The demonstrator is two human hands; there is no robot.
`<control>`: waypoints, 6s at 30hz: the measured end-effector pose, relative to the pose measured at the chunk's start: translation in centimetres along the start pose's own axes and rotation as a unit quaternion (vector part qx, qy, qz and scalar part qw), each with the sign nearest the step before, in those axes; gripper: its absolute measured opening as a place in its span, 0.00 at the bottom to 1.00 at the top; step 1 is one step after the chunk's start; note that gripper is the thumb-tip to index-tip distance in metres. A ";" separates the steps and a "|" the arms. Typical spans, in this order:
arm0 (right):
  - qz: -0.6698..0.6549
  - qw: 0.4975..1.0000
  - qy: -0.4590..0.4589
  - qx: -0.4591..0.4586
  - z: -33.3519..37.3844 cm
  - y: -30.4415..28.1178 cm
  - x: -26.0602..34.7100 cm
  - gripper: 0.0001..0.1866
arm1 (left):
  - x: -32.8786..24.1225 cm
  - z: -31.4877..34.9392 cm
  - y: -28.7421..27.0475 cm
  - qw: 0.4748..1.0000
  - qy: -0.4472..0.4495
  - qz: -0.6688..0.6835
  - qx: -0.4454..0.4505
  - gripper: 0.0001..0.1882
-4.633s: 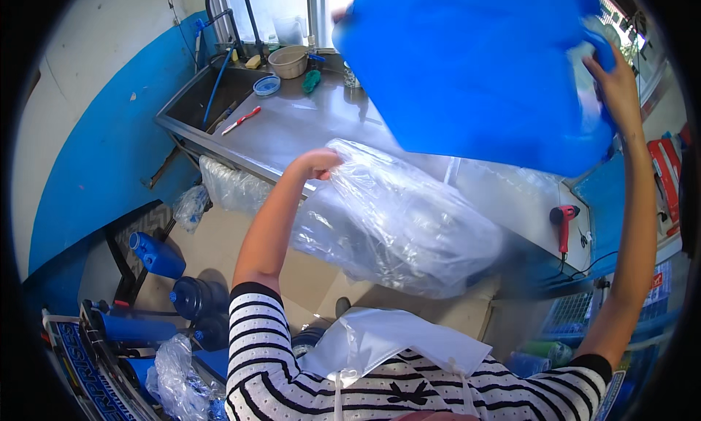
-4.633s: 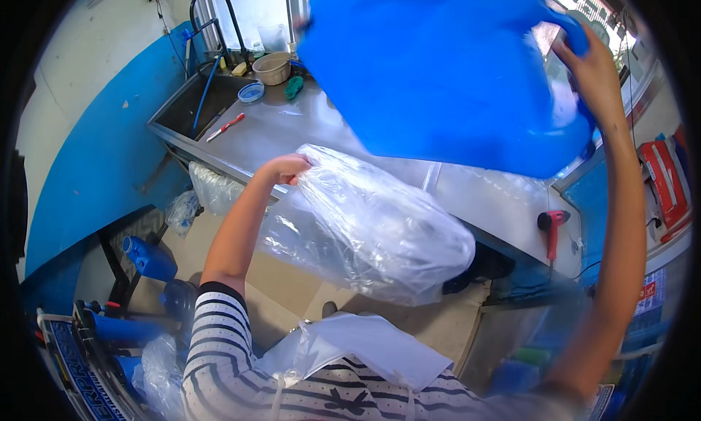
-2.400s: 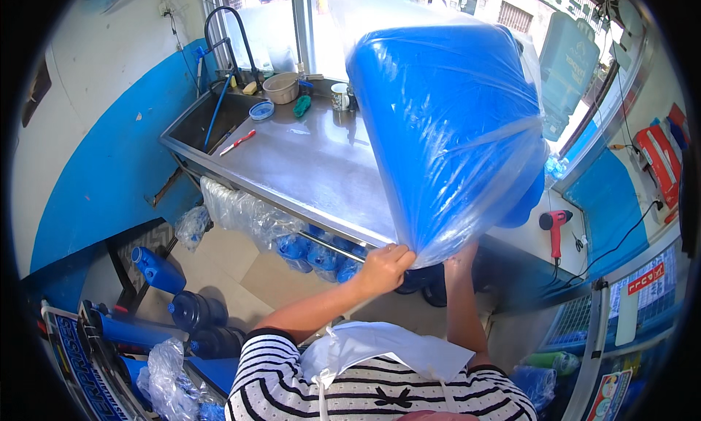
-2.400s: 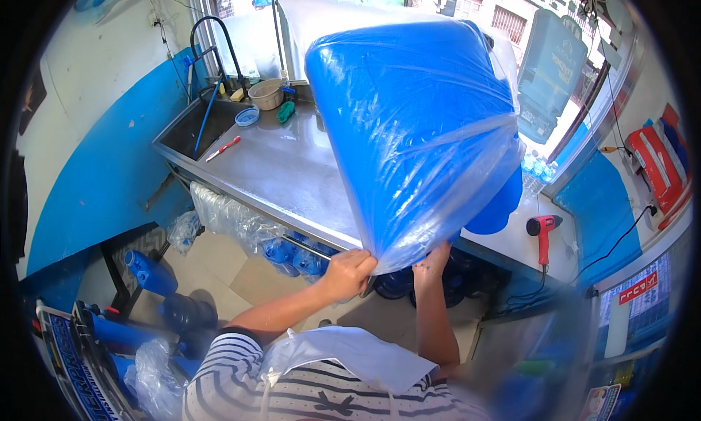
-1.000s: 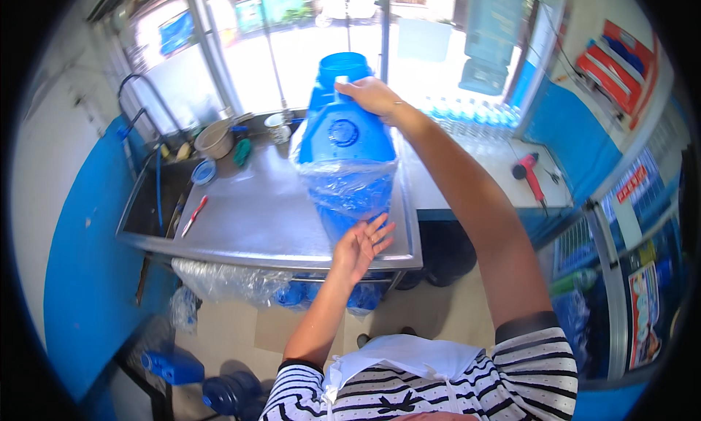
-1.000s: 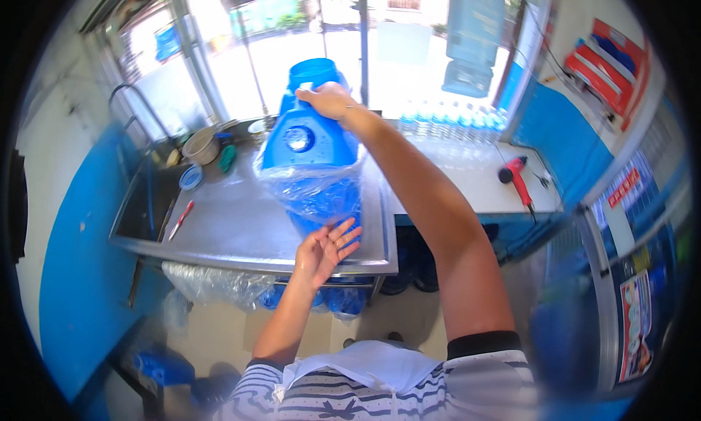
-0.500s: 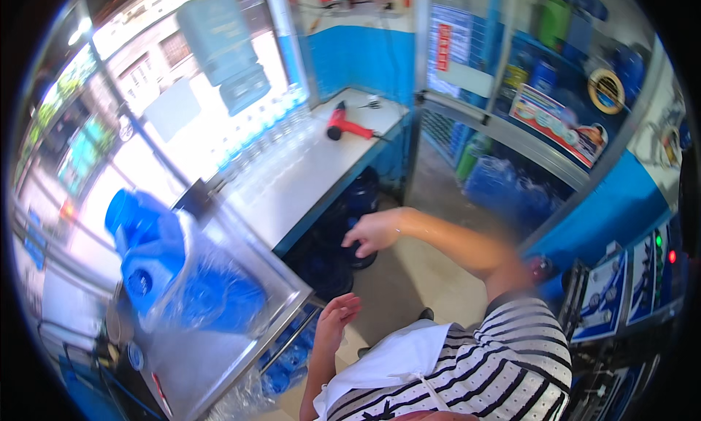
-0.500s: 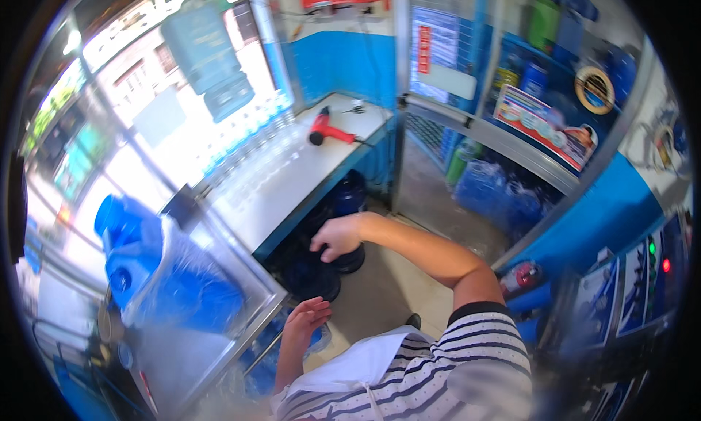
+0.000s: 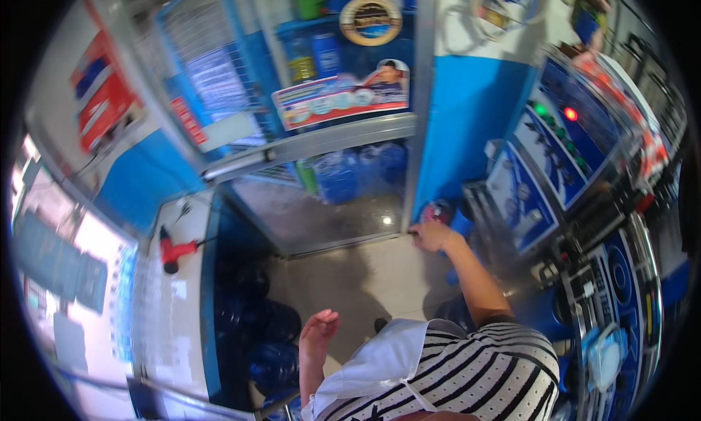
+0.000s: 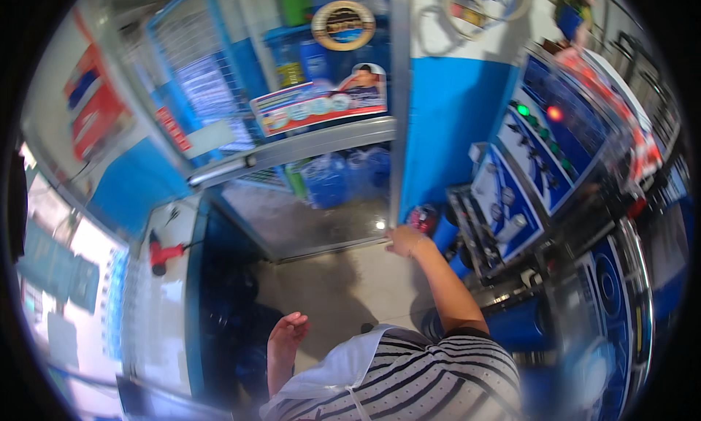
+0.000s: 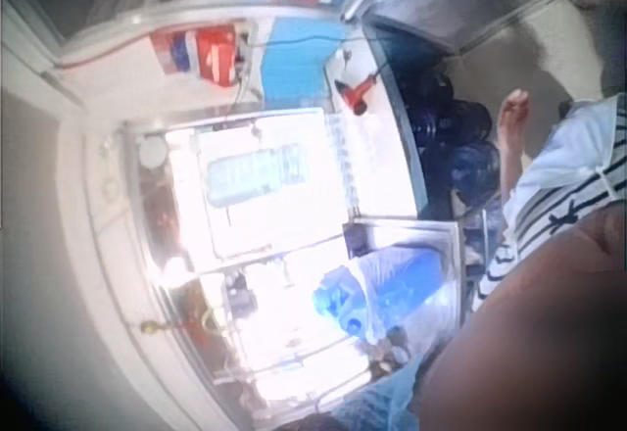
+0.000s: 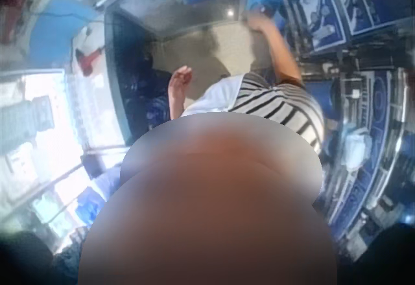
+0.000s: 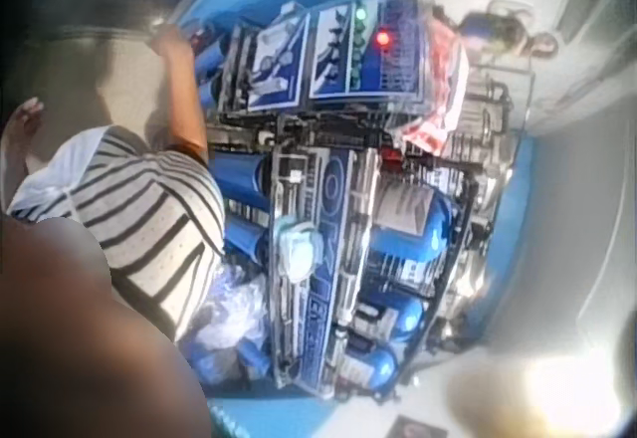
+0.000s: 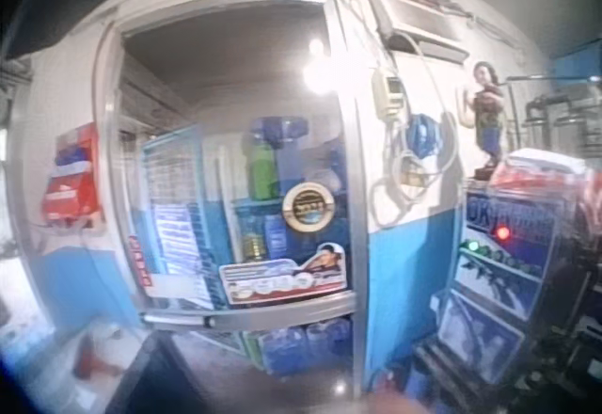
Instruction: The person uses a red heat gun to shrink-wrap a blue plastic water container, then removes the wrap and places the container in a sink. They rinse the container under running water and scrub the interior with a toothbrush. The person repeats the shrink-wrapping process on a second container and cleans it in the same way.
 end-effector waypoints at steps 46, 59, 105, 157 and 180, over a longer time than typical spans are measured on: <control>0.161 0.769 -0.550 0.282 -3.6 10.2 34.7 0.26 | -21.3 20.7 -2.1 0.547 0.409 -0.497 -0.536 0.16; 0.155 0.494 -0.790 0.328 11.2 15.0 63.2 0.24 | -29.3 49.7 -11.2 0.103 0.246 -0.478 -0.837 0.13; 0.060 0.367 -0.919 -0.129 19.9 31.7 116.8 0.26 | -20.4 47.1 -14.7 0.028 0.200 -0.473 -0.857 0.31; -0.252 0.196 -0.481 0.817 93.5 36.5 88.8 0.51 | 32.2 106.9 -7.4 -0.027 0.576 0.346 -0.740 0.22; -0.449 0.413 -0.304 0.732 108.3 54.5 97.1 0.40 | -0.4 149.2 -17.7 0.205 0.301 -0.454 -0.813 0.20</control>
Point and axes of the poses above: each hand's wrist, its own z-axis away from the middle knuckle, its own y-axis out of the palm, x = y × z, the point moved 5 cm from there along -z, towards the middle knuckle, and after that the axes turned 3 degrees about y, right-handed, at the moved point
